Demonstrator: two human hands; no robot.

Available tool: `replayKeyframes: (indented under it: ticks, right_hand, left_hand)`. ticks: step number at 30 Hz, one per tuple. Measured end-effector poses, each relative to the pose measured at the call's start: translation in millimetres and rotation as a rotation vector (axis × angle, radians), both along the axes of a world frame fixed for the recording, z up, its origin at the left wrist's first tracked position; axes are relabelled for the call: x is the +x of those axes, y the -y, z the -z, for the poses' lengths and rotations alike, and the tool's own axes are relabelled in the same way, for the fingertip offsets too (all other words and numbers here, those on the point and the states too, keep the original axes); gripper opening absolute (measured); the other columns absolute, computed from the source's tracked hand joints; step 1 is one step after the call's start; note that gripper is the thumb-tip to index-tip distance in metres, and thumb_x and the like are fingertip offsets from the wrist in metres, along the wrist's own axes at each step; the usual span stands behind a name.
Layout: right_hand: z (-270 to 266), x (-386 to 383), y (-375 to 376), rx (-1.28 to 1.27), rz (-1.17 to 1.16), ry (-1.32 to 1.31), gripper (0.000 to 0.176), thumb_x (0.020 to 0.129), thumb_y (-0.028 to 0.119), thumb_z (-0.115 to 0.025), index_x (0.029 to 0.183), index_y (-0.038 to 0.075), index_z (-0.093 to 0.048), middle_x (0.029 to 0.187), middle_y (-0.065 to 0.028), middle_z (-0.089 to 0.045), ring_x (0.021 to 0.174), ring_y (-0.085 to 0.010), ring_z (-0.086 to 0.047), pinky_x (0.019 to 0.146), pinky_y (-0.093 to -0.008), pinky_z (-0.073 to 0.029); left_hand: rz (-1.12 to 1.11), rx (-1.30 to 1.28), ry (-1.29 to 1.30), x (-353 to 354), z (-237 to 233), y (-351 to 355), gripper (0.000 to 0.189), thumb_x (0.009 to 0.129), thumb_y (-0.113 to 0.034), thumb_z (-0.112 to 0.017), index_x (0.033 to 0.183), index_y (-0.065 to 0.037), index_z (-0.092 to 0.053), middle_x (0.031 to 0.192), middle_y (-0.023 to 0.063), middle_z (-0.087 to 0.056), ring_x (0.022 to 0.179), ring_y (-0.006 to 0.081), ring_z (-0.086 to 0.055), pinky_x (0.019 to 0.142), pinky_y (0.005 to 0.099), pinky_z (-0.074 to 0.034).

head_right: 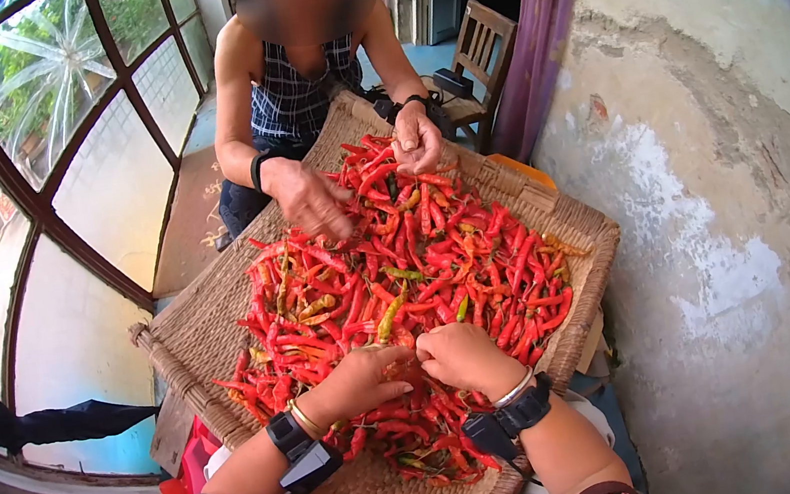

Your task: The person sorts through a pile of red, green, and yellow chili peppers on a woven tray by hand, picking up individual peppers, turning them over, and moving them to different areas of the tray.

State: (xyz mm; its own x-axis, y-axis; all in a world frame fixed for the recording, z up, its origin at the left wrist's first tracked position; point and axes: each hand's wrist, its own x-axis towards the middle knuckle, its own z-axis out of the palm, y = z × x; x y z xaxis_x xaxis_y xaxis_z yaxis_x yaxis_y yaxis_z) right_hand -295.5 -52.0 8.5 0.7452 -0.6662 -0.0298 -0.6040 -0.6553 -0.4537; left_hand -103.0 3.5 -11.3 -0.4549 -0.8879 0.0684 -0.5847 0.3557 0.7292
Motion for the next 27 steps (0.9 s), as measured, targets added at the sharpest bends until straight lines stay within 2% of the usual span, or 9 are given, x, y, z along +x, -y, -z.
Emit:
replayKeyframes:
  ticks: [2, 5, 6, 8, 11, 17, 21, 24, 27]
  right_hand:
    - [-4, 1, 1, 0.041, -0.008, 0.092, 0.013, 0.071, 0.014, -0.062, 0.080, 0.006, -0.059, 0.072, -0.0110, -0.060, 0.069, -0.0271, -0.060, 0.062, -0.0364, -0.047]
    - [-8, 4, 1, 0.144, 0.025, 0.267, 0.010, 0.075, 0.011, -0.063, 0.082, 0.004, -0.060, 0.067, -0.0066, -0.060, 0.060, -0.0170, -0.058, 0.056, -0.0290, -0.046]
    - [-10, 5, -1, 0.304, 0.071, 0.381, 0.008, 0.077, 0.008, -0.062, 0.083, 0.003, -0.060, 0.068, -0.0039, -0.059, 0.059, -0.0119, -0.056, 0.054, -0.0254, -0.044]
    - [-17, 6, -7, 0.623, 0.139, 0.570, 0.003, 0.082, 0.002, -0.058, 0.084, 0.001, -0.059, 0.071, 0.0017, -0.057, 0.059, -0.0034, -0.052, 0.052, -0.0190, -0.043]
    - [-30, 7, -11, 0.816, 0.235, 0.621, 0.003, 0.082, 0.002, -0.058, 0.084, 0.001, -0.059, 0.071, 0.0009, -0.058, 0.061, -0.0032, -0.052, 0.053, -0.0197, -0.042]
    - [-15, 7, -8, 0.746, 0.119, 0.552, 0.008, 0.083, 0.005, -0.055, 0.089, 0.001, -0.060, 0.071, 0.0005, -0.058, 0.062, -0.0045, -0.053, 0.056, -0.0200, -0.044]
    - [-18, 9, -10, 0.873, 0.140, 0.628, 0.011, 0.084, 0.007, -0.055, 0.091, 0.000, -0.060, 0.072, 0.0001, -0.058, 0.063, -0.0052, -0.054, 0.057, -0.0205, -0.045]
    - [-15, 6, -9, 0.728, 0.209, 0.533, 0.014, 0.085, 0.009, -0.054, 0.092, -0.001, -0.059, 0.073, -0.0005, -0.059, 0.062, -0.0061, -0.055, 0.057, -0.0213, -0.046]
    - [-13, 4, -7, 0.695, 0.208, 0.523, 0.014, 0.085, 0.010, -0.054, 0.092, -0.002, -0.059, 0.073, -0.0008, -0.059, 0.061, -0.0063, -0.056, 0.056, -0.0215, -0.046]
  left_hand:
    - [0.028, 0.078, -0.161, -1, -2, 1, 0.040, 0.075, -0.018, -0.068, 0.109, -0.002, -0.053, 0.085, 0.0146, -0.060, 0.081, 0.0275, -0.060, 0.074, 0.0361, -0.048]
    - [0.000, 0.196, -0.406, -5, 4, -2, 0.032, 0.079, -0.019, -0.066, 0.103, -0.002, -0.054, 0.079, 0.0121, -0.061, 0.074, 0.0203, -0.060, 0.066, 0.0329, -0.047]
    - [-0.002, 0.202, -0.407, -5, 2, -2, 0.032, 0.079, -0.019, -0.066, 0.103, -0.002, -0.054, 0.079, 0.0121, -0.061, 0.074, 0.0203, -0.060, 0.066, 0.0329, -0.047]
    - [-0.027, 0.373, -0.414, -5, -5, -3, 0.025, 0.083, -0.019, -0.063, 0.100, -0.001, -0.055, 0.070, 0.0042, -0.058, 0.063, 0.0091, -0.054, 0.057, 0.0259, -0.045]
    - [-0.036, 0.562, -0.615, -7, 1, -4, 0.023, 0.086, -0.020, -0.061, 0.098, -0.002, -0.057, 0.066, -0.0017, -0.054, 0.058, 0.0035, -0.045, 0.053, 0.0205, -0.041]
    - [-0.120, 0.693, -0.785, -4, -17, -4, 0.031, 0.087, -0.026, -0.058, 0.108, -0.004, -0.056, 0.078, -0.0037, -0.057, 0.064, 0.0034, -0.051, 0.058, 0.0183, -0.043]
    - [-0.125, 0.750, -0.715, 1, -15, 1, 0.023, 0.086, -0.022, -0.060, 0.100, -0.004, -0.059, 0.078, -0.0028, -0.060, 0.063, 0.0028, -0.051, 0.056, 0.0179, -0.042]
    - [-0.035, 0.828, -0.458, 9, -14, 6, 0.014, 0.086, -0.018, -0.059, 0.088, -0.004, -0.060, 0.072, -0.0008, -0.061, 0.059, 0.0031, -0.052, 0.052, 0.0176, -0.041]
    - [-0.098, 0.779, -0.473, 25, -18, 19, 0.014, 0.087, -0.018, -0.058, 0.086, -0.004, -0.060, 0.072, -0.0010, -0.062, 0.059, 0.0039, -0.053, 0.052, 0.0180, -0.043]
